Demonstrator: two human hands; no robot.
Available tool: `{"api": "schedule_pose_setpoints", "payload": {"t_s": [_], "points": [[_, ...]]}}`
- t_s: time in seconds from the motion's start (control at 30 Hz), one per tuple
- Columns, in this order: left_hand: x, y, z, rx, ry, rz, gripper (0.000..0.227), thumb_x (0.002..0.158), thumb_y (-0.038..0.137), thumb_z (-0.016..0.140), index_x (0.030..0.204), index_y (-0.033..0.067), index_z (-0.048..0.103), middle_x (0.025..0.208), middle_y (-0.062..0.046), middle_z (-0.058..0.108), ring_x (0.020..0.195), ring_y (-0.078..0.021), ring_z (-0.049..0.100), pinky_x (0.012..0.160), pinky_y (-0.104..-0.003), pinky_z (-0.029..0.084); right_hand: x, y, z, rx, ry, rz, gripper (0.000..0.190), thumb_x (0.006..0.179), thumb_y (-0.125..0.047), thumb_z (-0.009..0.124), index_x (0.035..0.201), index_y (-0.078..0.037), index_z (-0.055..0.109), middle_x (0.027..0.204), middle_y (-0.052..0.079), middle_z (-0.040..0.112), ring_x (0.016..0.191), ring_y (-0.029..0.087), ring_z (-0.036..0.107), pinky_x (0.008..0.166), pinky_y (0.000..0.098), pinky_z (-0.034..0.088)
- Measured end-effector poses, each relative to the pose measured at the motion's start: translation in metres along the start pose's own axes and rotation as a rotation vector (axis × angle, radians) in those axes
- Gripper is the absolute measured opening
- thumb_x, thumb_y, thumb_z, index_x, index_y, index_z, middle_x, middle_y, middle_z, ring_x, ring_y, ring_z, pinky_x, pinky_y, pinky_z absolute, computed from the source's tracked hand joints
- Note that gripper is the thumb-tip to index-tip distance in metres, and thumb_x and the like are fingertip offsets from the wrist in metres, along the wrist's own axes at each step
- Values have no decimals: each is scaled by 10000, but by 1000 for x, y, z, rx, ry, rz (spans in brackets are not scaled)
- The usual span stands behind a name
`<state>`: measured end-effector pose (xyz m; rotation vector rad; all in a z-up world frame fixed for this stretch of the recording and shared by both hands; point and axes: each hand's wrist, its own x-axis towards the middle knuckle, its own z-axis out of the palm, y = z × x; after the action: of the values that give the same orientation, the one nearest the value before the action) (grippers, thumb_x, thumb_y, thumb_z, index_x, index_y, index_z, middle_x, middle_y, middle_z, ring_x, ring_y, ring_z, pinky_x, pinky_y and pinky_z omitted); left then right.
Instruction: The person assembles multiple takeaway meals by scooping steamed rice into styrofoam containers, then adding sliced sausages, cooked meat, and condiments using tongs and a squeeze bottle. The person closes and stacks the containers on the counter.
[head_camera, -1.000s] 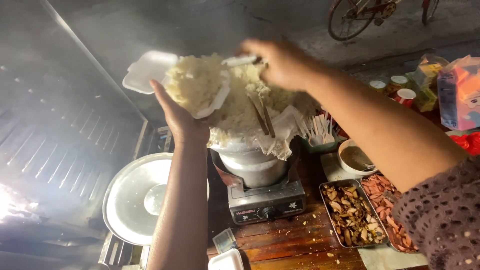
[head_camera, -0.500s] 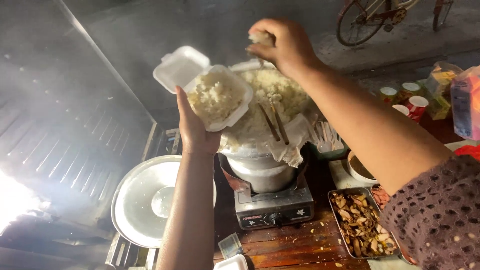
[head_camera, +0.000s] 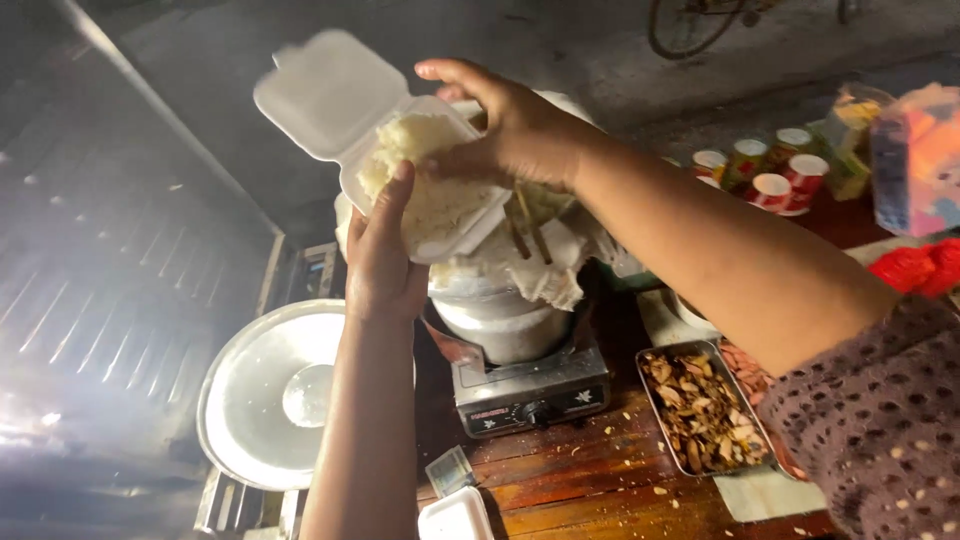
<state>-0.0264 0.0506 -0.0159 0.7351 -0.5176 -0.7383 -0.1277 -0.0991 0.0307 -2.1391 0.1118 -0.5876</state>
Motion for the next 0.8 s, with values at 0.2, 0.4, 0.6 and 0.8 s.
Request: {"api": "schedule_pose_setpoints", "payload": {"t_s": [0.2,0.4,0.6,0.8], "points": [[-27,-24,44,56,67,-81,722,744,184,735,1422,35,533,1271,-209,682,1160,-367,675,995,-479,569,-41,10,-18,638,176,127,637,810,-241,753,1390,-113,521,1203,142,674,1018,226,714,802,354,636],[-82,-52,110,201,49,-175,671,704,247,748,1325,31,618,1187,-164,742,1105,-324,734,950,-443,611,-142,9,-69,452,319,48,529,934,-389,646,1330,-52,549,1318,80,615,1224,176,595,1044,312,502],[-133,-151,126,71,-260,-393,736,746,299,803,1368,0,548,1155,-173,696,1022,-337,693,868,-447,590,-284,45,-129,421,377,174,508,1001,-430,536,1363,-74,552,1212,21,623,1013,81,578,830,209,482],[-172,-291,47,554,-379,-380,767,803,277,493,1536,65,430,1465,-289,531,1340,-476,527,1094,-555,437,-428,183,-128,218,666,1163,304,1015,-343,518,1212,-170,671,1171,10,696,968,159,643,796,300,493]]}}
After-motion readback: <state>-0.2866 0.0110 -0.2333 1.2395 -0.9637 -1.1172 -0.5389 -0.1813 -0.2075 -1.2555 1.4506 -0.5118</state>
